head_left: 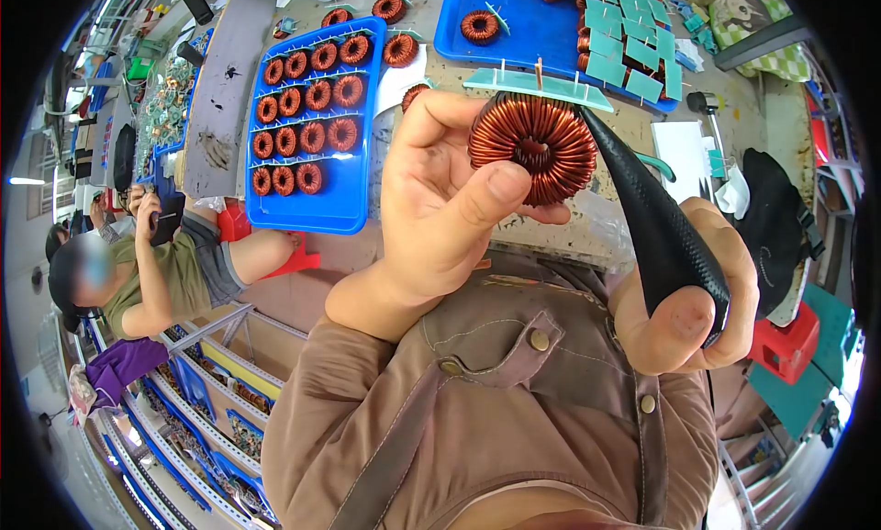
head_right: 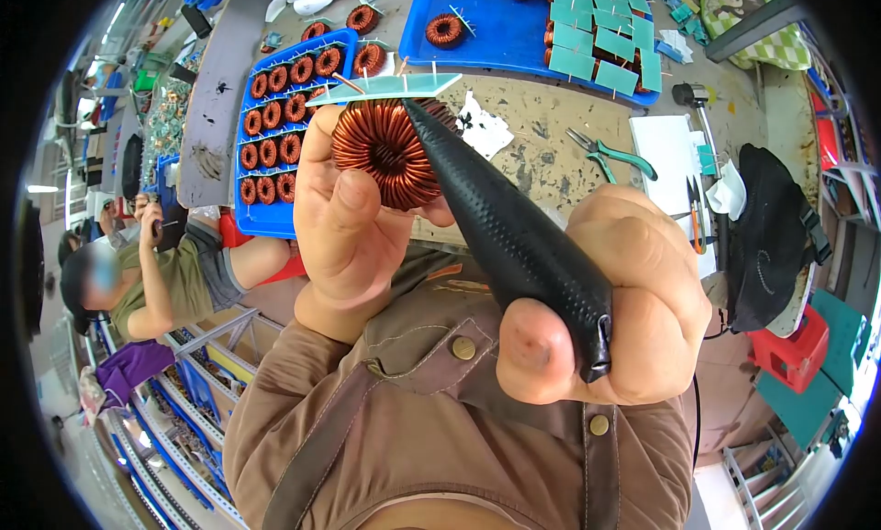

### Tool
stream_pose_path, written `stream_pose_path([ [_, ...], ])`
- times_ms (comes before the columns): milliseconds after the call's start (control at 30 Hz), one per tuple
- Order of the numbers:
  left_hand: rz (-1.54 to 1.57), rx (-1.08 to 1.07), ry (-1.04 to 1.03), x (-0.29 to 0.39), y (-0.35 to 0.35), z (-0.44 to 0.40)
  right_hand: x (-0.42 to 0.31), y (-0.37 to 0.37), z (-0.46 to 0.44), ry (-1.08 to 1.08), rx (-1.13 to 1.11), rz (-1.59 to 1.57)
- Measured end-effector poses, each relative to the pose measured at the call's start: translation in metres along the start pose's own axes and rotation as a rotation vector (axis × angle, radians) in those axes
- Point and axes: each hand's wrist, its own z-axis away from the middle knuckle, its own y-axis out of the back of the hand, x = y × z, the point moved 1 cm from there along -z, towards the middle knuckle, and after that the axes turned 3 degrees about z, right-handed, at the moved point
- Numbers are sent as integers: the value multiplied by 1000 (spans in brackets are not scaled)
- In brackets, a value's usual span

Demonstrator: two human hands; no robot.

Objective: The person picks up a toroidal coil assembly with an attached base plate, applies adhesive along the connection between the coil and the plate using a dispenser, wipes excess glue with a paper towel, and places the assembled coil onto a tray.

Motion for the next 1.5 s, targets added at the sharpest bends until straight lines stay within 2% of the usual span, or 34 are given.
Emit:
stream_pose_path([
  [200,3,-3,2,0,0,0,-1,0,0,30,-85,156],
  [533,4,-14,4,1,2,0,1,-3,1,99,-56,159],
  [933,3,-11,27,2,1,2,-5,-1,-3,10,-93,136],
  [1500,71,33,128,2,0,3,-5,-2,-2,15,-33,75],
])
